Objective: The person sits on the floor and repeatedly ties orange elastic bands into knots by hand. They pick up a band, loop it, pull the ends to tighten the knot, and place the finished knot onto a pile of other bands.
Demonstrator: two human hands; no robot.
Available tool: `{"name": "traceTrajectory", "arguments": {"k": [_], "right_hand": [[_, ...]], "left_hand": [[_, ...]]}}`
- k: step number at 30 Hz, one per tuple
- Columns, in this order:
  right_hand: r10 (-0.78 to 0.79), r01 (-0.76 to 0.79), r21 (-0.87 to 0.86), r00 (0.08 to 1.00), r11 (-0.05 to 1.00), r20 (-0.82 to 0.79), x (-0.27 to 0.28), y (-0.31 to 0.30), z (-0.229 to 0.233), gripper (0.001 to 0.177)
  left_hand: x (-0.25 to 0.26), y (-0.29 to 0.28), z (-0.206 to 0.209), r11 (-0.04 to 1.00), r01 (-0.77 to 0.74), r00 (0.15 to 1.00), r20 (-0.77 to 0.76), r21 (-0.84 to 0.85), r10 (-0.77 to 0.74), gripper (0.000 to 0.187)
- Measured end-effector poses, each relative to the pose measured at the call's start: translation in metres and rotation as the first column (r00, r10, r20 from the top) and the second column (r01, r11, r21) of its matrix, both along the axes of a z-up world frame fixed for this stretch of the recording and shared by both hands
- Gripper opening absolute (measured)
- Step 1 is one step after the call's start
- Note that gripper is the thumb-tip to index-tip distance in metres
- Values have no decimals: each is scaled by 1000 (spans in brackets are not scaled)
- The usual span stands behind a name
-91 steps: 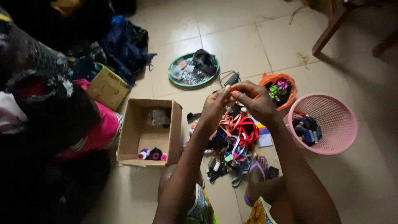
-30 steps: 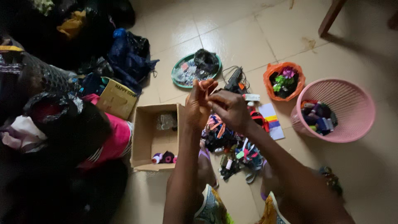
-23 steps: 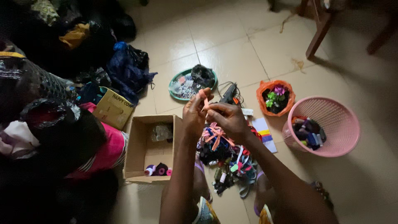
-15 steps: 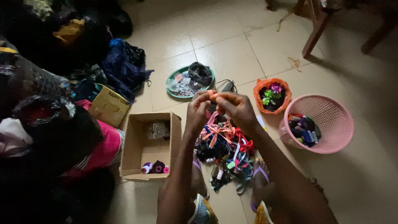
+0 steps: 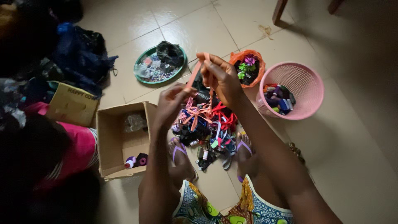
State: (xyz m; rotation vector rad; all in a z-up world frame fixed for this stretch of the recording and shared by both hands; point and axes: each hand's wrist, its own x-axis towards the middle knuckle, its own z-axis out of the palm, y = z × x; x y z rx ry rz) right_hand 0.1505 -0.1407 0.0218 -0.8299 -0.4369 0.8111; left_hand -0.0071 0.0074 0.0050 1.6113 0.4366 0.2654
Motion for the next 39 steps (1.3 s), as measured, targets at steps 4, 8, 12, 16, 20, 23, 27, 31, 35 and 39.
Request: {"name": "traceTrajectory", "arguments": {"k": [4,8,12,16,20,23,27,31,35,39], "right_hand": [[-105,105,-3,989,994,-106,10,0,-10,41],[-234,216,-104,947,971,-222,20,0,-21,44],[-377,367,-87,893,926,-245,37,-6,-24,47],[-470,457,-129,877,880,-103,32,-6,-24,46],[-125,109,-200,990,974,-70,-15,15,-25,33],[125,-68,-266,971,962,203,-44,26,-27,28],[459,438,-604,397,666,795,-50,23,-25,32],[142,612,-295,287,734,947,-43,13,-6,15],[-61,360,-221,629,906,775,-42,-5,29,23],[-32,214,-131,623,968,782,-51,-12,51,23]], "left_hand": [[-6,20,-11,963,68,961,277,-261,7,25],[-28,46,-19,869,249,749,654,-428,107,36],[-68,91,-2,556,412,597,675,-722,433,29],[-90,106,8,676,226,608,644,-701,465,31],[-68,87,12,668,159,691,565,-727,450,31],[-38,53,1,887,97,692,671,-452,266,38],[-12,21,-23,961,17,840,525,-277,137,27],[4,11,-41,974,-13,906,410,-226,107,30],[10,7,-41,941,-134,938,267,-312,222,44],[17,-2,-24,835,-92,942,225,-543,250,59]]}}
